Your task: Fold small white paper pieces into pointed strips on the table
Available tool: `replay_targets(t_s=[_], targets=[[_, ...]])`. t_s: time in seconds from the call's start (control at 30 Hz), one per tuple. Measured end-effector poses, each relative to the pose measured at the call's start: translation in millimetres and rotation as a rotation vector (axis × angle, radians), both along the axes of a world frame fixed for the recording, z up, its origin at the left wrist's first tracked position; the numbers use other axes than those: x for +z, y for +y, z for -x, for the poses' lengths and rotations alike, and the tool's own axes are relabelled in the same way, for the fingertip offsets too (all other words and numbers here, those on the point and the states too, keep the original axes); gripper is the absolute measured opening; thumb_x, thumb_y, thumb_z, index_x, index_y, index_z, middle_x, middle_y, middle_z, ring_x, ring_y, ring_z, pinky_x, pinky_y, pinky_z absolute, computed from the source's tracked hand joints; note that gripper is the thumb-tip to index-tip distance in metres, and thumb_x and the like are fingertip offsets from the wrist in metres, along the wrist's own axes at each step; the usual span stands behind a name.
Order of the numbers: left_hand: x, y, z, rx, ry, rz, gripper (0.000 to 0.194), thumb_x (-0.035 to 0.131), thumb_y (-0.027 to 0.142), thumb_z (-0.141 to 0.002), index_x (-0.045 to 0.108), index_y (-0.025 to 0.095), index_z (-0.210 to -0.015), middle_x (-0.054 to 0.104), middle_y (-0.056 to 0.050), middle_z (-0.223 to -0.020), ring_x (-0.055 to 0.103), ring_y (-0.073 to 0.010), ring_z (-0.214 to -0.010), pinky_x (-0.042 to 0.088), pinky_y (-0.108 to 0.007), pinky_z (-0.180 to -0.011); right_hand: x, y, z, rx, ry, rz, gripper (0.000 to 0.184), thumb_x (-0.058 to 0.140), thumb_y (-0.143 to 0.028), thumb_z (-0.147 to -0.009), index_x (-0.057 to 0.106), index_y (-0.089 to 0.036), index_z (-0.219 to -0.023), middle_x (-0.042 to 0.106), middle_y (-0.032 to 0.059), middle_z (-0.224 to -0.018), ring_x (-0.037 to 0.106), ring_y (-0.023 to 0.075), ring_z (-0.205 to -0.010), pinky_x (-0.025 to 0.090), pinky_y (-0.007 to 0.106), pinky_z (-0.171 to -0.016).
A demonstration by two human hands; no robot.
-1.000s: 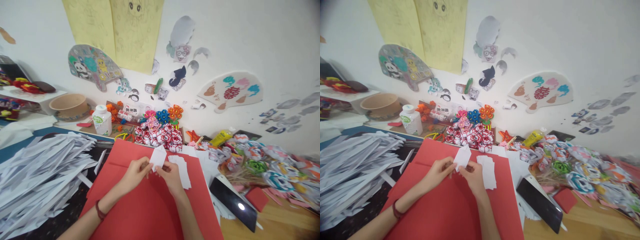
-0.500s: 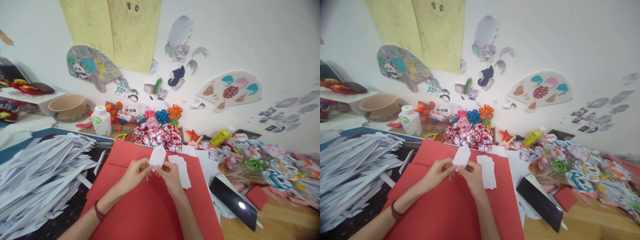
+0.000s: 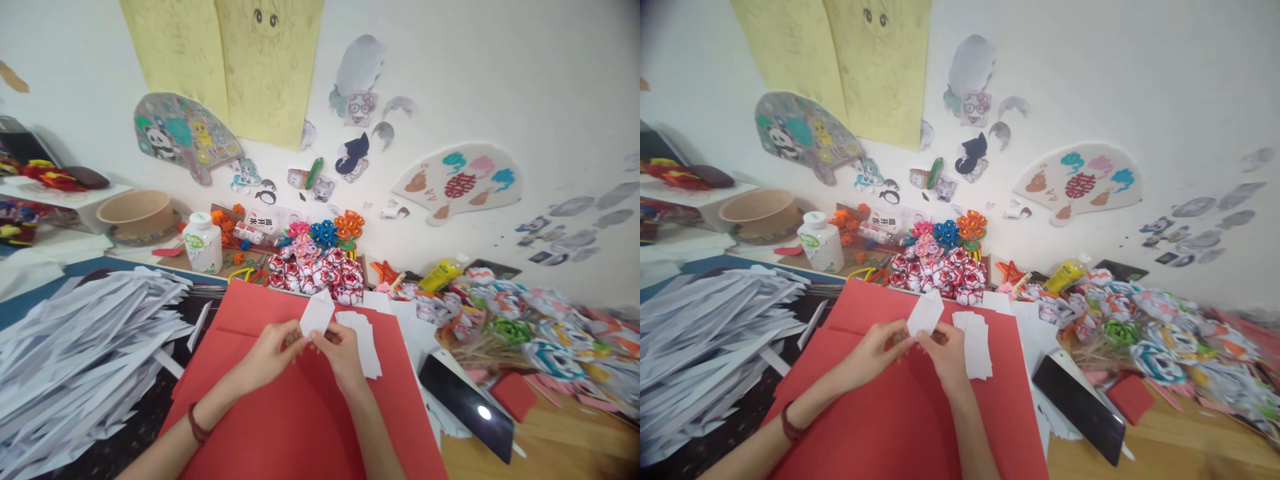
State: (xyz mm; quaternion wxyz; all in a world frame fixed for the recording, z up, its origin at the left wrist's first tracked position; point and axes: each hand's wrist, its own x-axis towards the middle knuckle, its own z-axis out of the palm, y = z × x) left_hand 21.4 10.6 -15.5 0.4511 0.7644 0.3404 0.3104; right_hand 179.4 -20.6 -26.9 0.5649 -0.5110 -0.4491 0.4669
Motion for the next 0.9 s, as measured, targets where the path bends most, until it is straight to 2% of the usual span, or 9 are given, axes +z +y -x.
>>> replay_targets(t_s=[0.1,0.2,0.33,0.5,0.6,0.7,0.8,0.9], targets=[[-2.2,-0.3,-1.4,0.034,-0.006,0.020,0.030,0.042,0.037,-0.090,0.054,0.015,-0.073,0.057,0.001,-0.059,0.051,-0.0107,-0.054,0.037,-0.020,-0.055,-0.8,0.6,-1.6,0.000,-0.001,0.004,0.016,0.067,-0.027,-0.071,0.070,-0.013,-0.077,0.065,0.0019,-0.062,0.054,0.0128,-0.052,0.043,0.024,-0.051],[-3.2,-0.1,-2.5,0.071,-0.019,0.021,0.030,0.039,0.037,-0.091,0.053,0.016,-0.073,0.055,0.002,-0.058,0.051,-0.0110,-0.053,0.036,-0.020,-0.055,-0.4,0.0,-3.2,0.065,0.005,0.051,0.020,0.069,-0.031,-0.070,0.068,-0.013,-0.077,0.064,0.0023,-0.060,0.054,0.0135,-0.051,0.043,0.025,-0.050],[2.6,3.0,2.1,0.063,0.046,-0.069,0.030,0.037,0.035,-0.091,0.053,0.016,-0.074,0.058,0.000,-0.066,0.051,-0.0122,-0.060,0.036,-0.021,-0.059,1.9,-0.6,-7.2,0.138,0.044,0.075,0.028,0.070,-0.037,-0.070,0.066,-0.013,-0.083,0.065,0.0039,-0.067,0.056,0.0148,-0.057,0.046,0.027,-0.056],[8.5,11.5,14.7,0.004,0.126,-0.159,0.029,0.038,0.032,-0.090,0.052,0.016,-0.070,0.056,0.000,-0.066,0.049,-0.0121,-0.061,0.035,-0.021,-0.059,-1.5,2.7,-21.6,0.038,0.058,0.036,0.032,0.063,-0.044,-0.075,0.067,-0.015,-0.088,0.065,0.0046,-0.077,0.056,0.0145,-0.062,0.041,0.022,-0.049],[3.7,15.8,16.1,0.000,0.090,-0.107,0.029,0.038,0.034,-0.089,0.053,0.016,-0.074,0.056,0.001,-0.064,0.050,-0.0117,-0.059,0.036,-0.020,-0.057,-7.9,5.9,-26.1,-0.063,-0.082,-0.009,0.028,0.068,-0.042,-0.070,0.069,-0.014,-0.077,0.063,0.0025,-0.068,0.052,0.0120,-0.054,0.037,0.021,-0.045],[-2.6,19.4,14.2,-0.062,0.065,0.001,0.026,0.039,0.037,-0.089,0.053,0.015,-0.085,0.059,0.000,-0.064,0.053,-0.0109,-0.053,0.037,-0.019,-0.051,-13.4,8.1,-22.4,-0.112,-0.123,-0.036,0.032,0.066,-0.044,-0.070,0.069,-0.013,-0.075,0.062,0.0015,-0.060,0.047,0.0106,-0.047,0.036,0.022,-0.042],[-6.5,24.0,17.4,-0.062,0.111,-0.045,0.023,0.046,0.036,-0.085,0.053,0.015,-0.082,0.059,0.001,-0.059,0.052,-0.0105,-0.049,0.036,-0.018,-0.048,-17.3,6.4,-17.8,-0.097,-0.164,-0.047,0.033,0.066,-0.045,-0.070,0.069,-0.013,-0.073,0.064,0.0033,-0.061,0.051,0.0125,-0.049,0.039,0.023,-0.044],[-10.6,28.2,26.6,-0.058,0.142,-0.098,0.018,0.054,0.032,-0.080,0.056,0.016,-0.072,0.057,0.002,-0.056,0.049,-0.0105,-0.049,0.033,-0.019,-0.049,-23.4,1.3,-18.1,-0.010,-0.219,-0.025,0.030,0.071,-0.042,-0.064,0.069,-0.013,-0.073,0.065,0.0041,-0.062,0.055,0.0147,-0.051,0.042,0.024,-0.045]])
